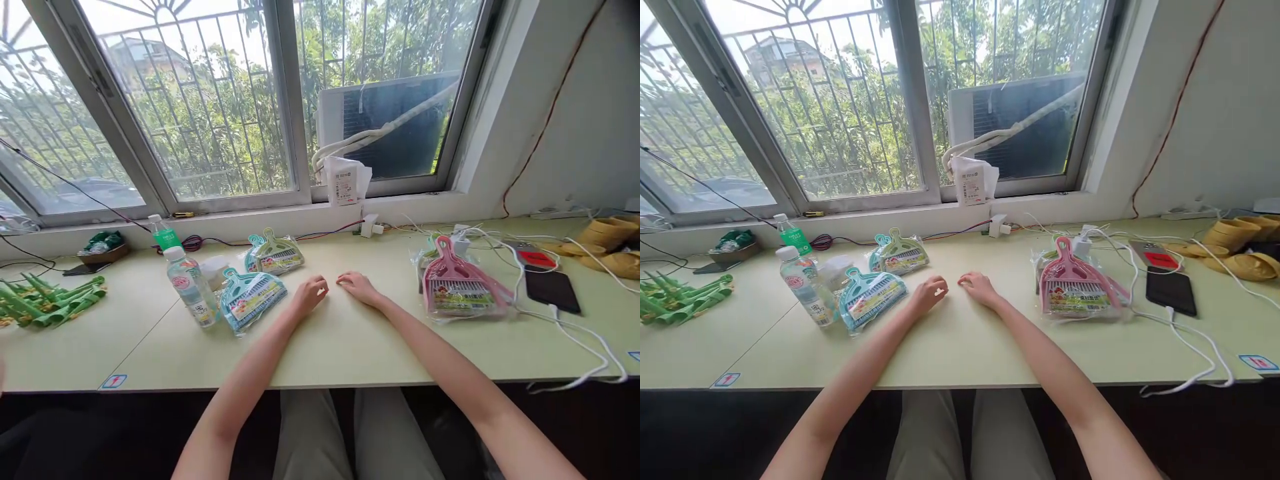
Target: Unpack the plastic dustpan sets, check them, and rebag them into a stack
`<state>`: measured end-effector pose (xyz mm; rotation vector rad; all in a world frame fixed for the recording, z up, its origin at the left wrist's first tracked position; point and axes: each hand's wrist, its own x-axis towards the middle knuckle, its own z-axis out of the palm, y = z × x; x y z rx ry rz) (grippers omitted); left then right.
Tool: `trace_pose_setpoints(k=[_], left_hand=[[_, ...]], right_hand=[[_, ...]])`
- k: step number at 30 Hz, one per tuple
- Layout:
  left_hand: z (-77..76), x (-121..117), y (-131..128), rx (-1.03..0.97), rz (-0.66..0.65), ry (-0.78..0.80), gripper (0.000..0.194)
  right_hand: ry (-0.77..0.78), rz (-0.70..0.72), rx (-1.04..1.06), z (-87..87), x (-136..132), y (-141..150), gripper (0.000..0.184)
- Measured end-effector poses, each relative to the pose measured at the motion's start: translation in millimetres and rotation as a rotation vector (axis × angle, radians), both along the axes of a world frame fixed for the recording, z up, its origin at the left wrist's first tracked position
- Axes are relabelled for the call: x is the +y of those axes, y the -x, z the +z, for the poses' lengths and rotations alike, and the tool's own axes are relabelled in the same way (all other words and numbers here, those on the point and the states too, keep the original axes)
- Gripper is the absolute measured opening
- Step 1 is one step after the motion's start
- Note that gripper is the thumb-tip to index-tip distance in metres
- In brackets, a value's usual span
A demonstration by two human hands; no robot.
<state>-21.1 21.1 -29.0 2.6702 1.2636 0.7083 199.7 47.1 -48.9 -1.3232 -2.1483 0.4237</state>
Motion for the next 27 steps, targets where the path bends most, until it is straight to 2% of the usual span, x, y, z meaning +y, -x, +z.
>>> trace_pose_setpoints(k=[12, 14, 17, 19, 24, 27], left_hand=[[5.4, -4, -3, 0.12, 0.059, -0.06, 0.021], [10.1, -5, -3, 0.163, 0.148, -0.114, 0.026], [18.8, -5, 3, 0.207, 0.379, -0.249, 0.027], [23.5, -2, 14, 0.253, 0.516, -0.279, 0.028], [25.4, 14, 46, 0.426, 0.562, -0.022, 0.023], [23.5, 20, 54, 0.439, 0.582, 0.008, 0.024]], right_hand=[[-0.043, 0.07, -0.108, -1.8, 0, -5, 0.029], [-0.049, 0.077, -0.114, -1.9, 1, -5, 0.029], [-0.045, 0.077, -0.125, -1.5, 1, -6, 0.028], [-0.036, 0.082, -0.131, -0.8, 1, -7, 0.029], [-0.034, 0.096, -0.131, 0.4, 3, -9, 0.029], [-0.032, 0.099, -0.124, 1.7, 3, -10, 0.029]])
